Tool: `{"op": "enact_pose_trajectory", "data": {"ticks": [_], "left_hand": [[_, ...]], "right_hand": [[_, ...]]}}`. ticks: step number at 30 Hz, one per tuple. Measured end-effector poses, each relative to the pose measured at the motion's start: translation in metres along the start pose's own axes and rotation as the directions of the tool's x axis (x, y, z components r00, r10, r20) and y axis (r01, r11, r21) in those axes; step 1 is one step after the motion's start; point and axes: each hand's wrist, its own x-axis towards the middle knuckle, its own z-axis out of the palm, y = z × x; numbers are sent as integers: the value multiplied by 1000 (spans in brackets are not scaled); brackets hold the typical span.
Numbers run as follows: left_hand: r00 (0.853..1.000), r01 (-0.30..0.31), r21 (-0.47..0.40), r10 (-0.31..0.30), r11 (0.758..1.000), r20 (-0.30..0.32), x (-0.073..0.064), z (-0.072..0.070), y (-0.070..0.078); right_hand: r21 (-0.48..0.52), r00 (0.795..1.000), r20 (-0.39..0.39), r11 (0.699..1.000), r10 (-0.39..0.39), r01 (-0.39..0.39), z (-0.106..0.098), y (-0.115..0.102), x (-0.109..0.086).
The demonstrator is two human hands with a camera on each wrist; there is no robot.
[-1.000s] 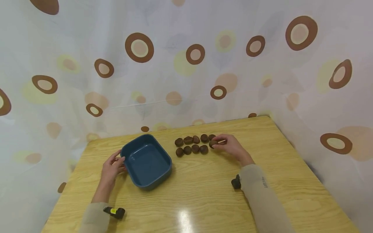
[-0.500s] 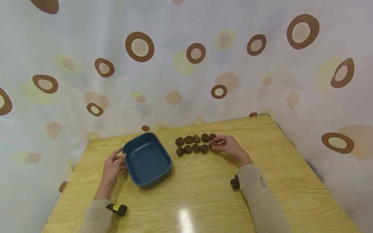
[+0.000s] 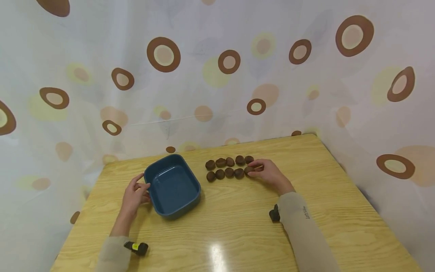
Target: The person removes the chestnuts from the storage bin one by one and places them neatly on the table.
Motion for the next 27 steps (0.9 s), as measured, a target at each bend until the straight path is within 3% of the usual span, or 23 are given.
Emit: {"op": "enact_pose_trajectory", "data": {"ticks": [16, 27], "left_hand": [[999, -34, -9, 34, 999, 14, 7, 3, -3], [998, -57, -24, 56, 998, -36, 12, 10, -6]], "right_hand": [[-45, 999, 10, 998, -47, 47, 1, 2, 0], [-83, 998, 6, 994, -64, 64, 2, -1, -2]]}}
